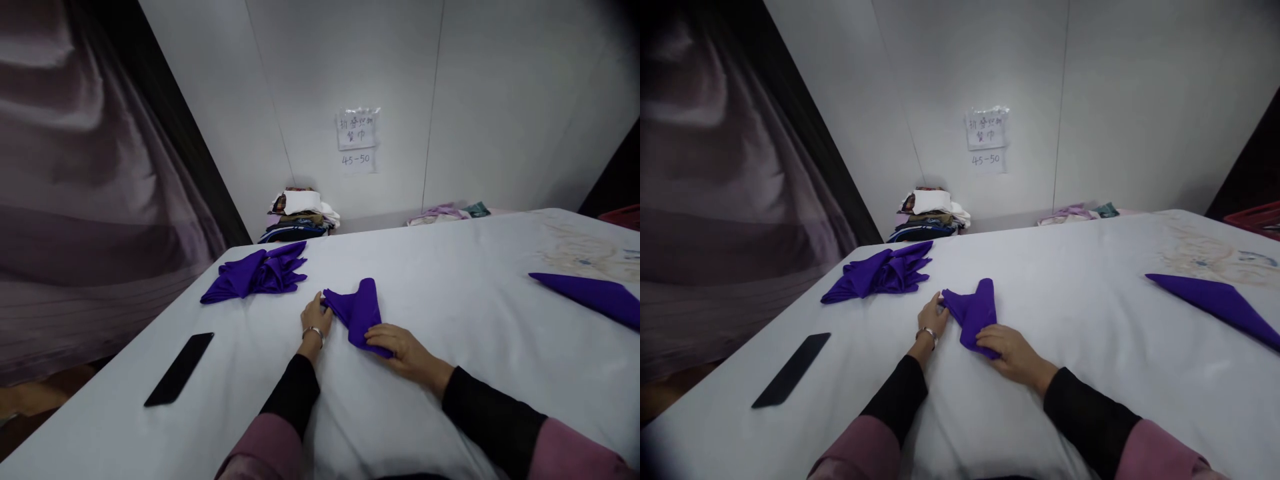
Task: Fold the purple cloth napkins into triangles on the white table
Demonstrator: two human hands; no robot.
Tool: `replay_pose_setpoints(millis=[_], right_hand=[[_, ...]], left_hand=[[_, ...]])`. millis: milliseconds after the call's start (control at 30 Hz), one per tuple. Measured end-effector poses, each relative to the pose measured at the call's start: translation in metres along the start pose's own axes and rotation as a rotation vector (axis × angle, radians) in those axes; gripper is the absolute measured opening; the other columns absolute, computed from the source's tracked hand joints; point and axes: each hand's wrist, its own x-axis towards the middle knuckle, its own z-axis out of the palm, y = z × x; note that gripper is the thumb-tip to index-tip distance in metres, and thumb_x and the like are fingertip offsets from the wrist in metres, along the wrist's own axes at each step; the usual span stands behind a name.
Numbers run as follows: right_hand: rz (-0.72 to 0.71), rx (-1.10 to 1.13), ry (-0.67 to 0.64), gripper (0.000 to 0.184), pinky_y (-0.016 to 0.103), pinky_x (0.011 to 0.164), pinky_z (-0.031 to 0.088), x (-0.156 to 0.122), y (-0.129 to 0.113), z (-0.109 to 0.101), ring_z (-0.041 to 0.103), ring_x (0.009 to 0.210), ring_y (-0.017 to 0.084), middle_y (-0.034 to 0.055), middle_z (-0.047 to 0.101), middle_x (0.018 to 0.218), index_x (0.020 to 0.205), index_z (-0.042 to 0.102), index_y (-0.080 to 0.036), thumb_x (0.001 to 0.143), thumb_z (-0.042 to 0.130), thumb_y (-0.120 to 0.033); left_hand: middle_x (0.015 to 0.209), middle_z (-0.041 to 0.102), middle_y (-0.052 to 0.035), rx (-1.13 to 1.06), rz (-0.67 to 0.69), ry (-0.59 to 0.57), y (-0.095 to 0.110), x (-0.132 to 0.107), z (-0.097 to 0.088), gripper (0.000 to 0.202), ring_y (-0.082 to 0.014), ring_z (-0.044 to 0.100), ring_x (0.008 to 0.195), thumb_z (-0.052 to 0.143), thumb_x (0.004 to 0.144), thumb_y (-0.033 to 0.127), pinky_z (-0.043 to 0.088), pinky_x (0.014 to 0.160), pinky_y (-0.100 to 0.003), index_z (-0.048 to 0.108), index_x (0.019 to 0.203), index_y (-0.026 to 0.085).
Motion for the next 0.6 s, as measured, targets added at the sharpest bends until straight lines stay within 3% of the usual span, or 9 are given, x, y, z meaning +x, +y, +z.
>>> replay_pose_setpoints(millis=[167,333,467,600], right_hand=[[0.004,0.076,-0.132,0.024,0.035,0.086,0.047,0.006,-0.023,-0.004,0.06,0.098,0.018,0.0068,0.066,0.105,0.108,0.061,-0.021,0.088,0.049,-0.028],[0.038,0.21,-0.335,0.031,0.032,0.083,0.048,0.01,-0.039,-0.011,0.061,0.094,0.02,0.0062,0.067,0.1,0.11,0.062,-0.021,0.086,0.052,-0.038],[0.154,0.227,-0.21,0.028,0.033,0.083,0.05,0.009,-0.036,-0.008,0.061,0.094,0.019,0.0061,0.067,0.102,0.109,0.063,-0.022,0.089,0.047,-0.034],[0.211,0.085,-0.005,0.028,0.043,0.097,0.041,0.002,-0.019,0.004,0.049,0.116,0.024,0.0073,0.057,0.123,0.112,0.062,-0.024,0.089,0.047,-0.029]], left_hand=[[0.099,0.069,-0.0038,-0.051,-0.013,0.033,0.003,-0.008,-0.001,0.034,-0.0203,0.058,0.1,0.051,0.079,0.022,0.042,0.089,-0.033,0.06,0.111,0.022],[0.088,0.07,-0.0025,-0.113,0.087,0.041,0.005,-0.02,0.0,0.022,-0.0206,0.06,0.092,0.049,0.079,0.022,0.044,0.086,-0.036,0.069,0.088,0.023],[0.097,0.068,-0.0036,-0.183,0.181,0.07,0.008,-0.024,0.001,0.026,-0.0203,0.057,0.098,0.05,0.08,0.024,0.042,0.09,-0.038,0.065,0.101,0.022],[0.108,0.064,-0.0071,-0.241,0.266,0.054,0.011,-0.027,0.002,0.038,-0.0221,0.055,0.103,0.056,0.076,0.025,0.041,0.092,-0.041,0.057,0.114,0.02]])
